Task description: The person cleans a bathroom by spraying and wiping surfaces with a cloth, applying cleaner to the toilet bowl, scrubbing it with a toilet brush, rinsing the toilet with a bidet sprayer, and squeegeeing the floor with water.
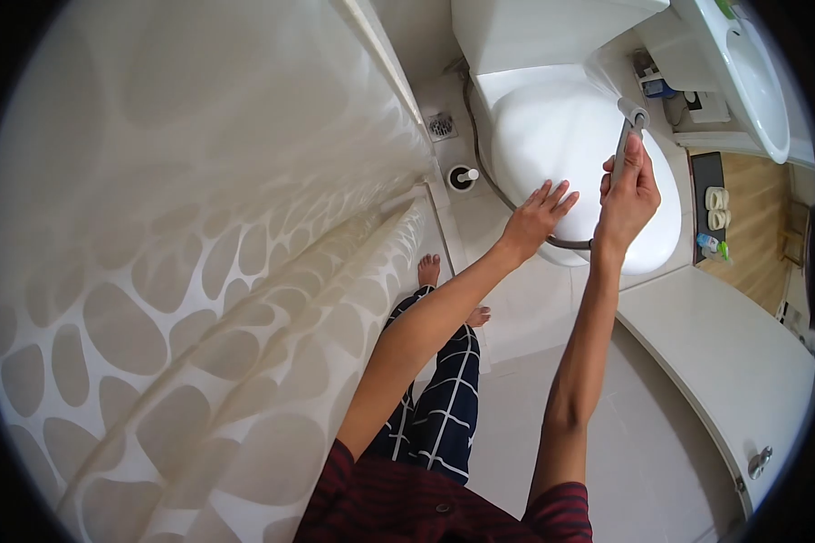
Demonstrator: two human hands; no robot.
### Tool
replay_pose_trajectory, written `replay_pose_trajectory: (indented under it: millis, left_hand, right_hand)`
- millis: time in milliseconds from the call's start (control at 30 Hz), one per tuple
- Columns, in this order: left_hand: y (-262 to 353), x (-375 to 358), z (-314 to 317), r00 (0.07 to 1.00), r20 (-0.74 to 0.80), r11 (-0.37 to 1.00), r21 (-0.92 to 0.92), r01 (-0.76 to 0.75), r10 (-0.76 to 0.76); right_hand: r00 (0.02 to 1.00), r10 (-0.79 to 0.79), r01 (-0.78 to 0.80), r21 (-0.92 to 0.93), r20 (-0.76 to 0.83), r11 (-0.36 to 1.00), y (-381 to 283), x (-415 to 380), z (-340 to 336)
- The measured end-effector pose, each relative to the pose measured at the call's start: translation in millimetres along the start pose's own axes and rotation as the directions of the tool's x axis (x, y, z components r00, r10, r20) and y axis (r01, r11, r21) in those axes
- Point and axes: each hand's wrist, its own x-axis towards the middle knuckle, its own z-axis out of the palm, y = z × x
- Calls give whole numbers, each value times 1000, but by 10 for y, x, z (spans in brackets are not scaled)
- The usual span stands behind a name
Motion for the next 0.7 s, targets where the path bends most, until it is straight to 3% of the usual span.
replay_pose_trajectory:
  millis: [33,133,167,200,267,333,400,467,600,667,700]
  left_hand:
    - [-21,14,36,997,-74,998,68,-15,21]
    - [-46,-18,113,996,-91,999,47,-15,19]
    - [-44,-2,104,999,-48,998,68,-1,5]
    - [-50,19,95,999,-47,999,51,-4,6]
    - [-29,5,37,1000,-25,1000,12,-2,2]
    - [-40,6,17,999,-46,999,38,-8,10]
    - [-51,68,-4,999,-50,999,47,-9,11]
    - [-28,56,-39,1000,5,1000,30,9,-9]
    - [-21,94,-64,1000,-26,1000,24,-12,12]
    - [11,80,-107,1000,1,1000,26,5,-5]
    - [19,51,-121,1000,-8,1000,29,-3,3]
  right_hand:
    - [996,-61,60,17,71,998,-2,-19,-31]
    - [984,65,-86,125,167,988,-78,-97,-157]
    - [972,107,-160,256,210,953,-170,-118,-223]
    - [959,-5,-87,313,283,946,-203,-149,-318]
    - [968,-176,94,396,179,914,-283,-141,-393]
    - [985,-169,161,482,-28,861,-431,19,-433]
    - [977,-202,141,517,64,844,-476,59,-458]
    - [924,-333,243,387,186,889,-484,-36,-440]
    - [963,-267,241,576,-41,781,-453,107,-506]
    - [956,-277,208,437,100,875,-497,-48,-510]
    - [967,-245,195,418,69,887,-499,-72,-490]
